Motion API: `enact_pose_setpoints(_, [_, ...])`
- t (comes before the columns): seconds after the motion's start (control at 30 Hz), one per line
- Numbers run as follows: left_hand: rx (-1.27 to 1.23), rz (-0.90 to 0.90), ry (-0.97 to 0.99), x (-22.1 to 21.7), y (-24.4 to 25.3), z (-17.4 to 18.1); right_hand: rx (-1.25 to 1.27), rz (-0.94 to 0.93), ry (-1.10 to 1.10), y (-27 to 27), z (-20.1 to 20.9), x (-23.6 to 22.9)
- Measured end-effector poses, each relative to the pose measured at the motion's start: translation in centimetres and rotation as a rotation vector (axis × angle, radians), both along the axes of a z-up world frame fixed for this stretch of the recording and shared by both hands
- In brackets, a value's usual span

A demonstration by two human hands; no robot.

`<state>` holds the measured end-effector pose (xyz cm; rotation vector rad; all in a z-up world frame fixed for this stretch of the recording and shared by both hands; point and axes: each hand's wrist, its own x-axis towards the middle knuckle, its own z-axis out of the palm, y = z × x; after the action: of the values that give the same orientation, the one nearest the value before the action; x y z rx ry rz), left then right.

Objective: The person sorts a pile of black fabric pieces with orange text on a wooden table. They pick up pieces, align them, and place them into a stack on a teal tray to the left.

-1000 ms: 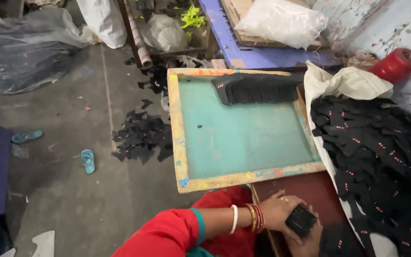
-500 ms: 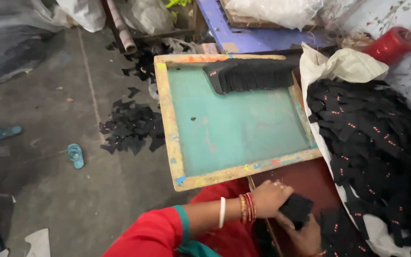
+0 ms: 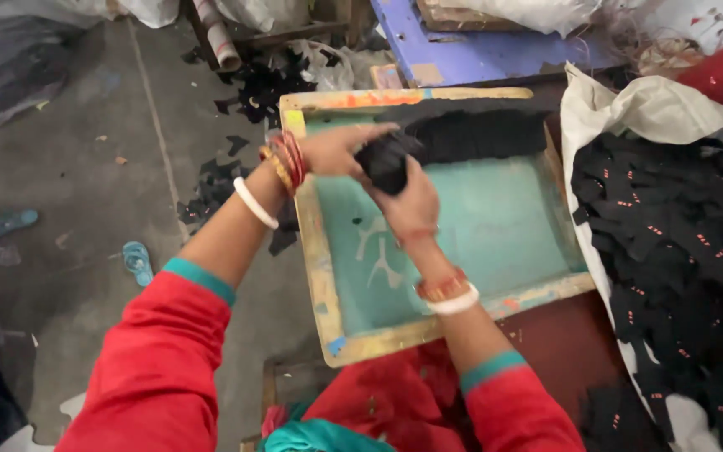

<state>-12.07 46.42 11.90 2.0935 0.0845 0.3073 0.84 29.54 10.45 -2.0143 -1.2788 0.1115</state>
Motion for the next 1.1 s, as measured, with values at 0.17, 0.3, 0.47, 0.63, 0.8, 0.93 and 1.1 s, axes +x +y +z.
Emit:
enact_pose_setpoints(0.17, [0.020, 0.160, 0.052, 3.8, 8.2, -6.1, -0.034, -0.150, 0.053, 8.2, -1.6, -0.1])
enact_pose_setpoints(0.3, [0.062, 0.277, -0.192, 5.7, 6.7, -8.6, -0.157, -0.366, -0.053, 9.6, -4.4, 0.7])
enact_pose_setpoints(0.47, [0.115, 0.540, -0.300, 8.1, 3.8, -9.5, -0.055, -0.419, -0.185, 10.0, -8.0, 1.5])
enact_pose_setpoints(0.63, [0.213, 0.620, -0.222, 9.3, 3.6, -10.3, 0.064, -0.164, -0.234, 3.9, -6.9, 1.8])
enact_pose_setpoints(0.8, [0.331, 0.654, -0.154, 9.8, 2.2, -7.0, -0.113, -0.013, -0.047, -10.5, -1.2, -0.3])
enact_pose_setpoints(0.93, [0.440, 0.723, 0.062, 10.0, 1.3, -4.3, -0.084, 0.278, -0.036, -18.1, -0.2, -2.2])
enact_pose_setpoints(1.1, [0.540, 0.839, 0.135, 10.1, 1.0, -5.4, -0.030, 0.243, -0.037, -24.9, 0.4, -1.9])
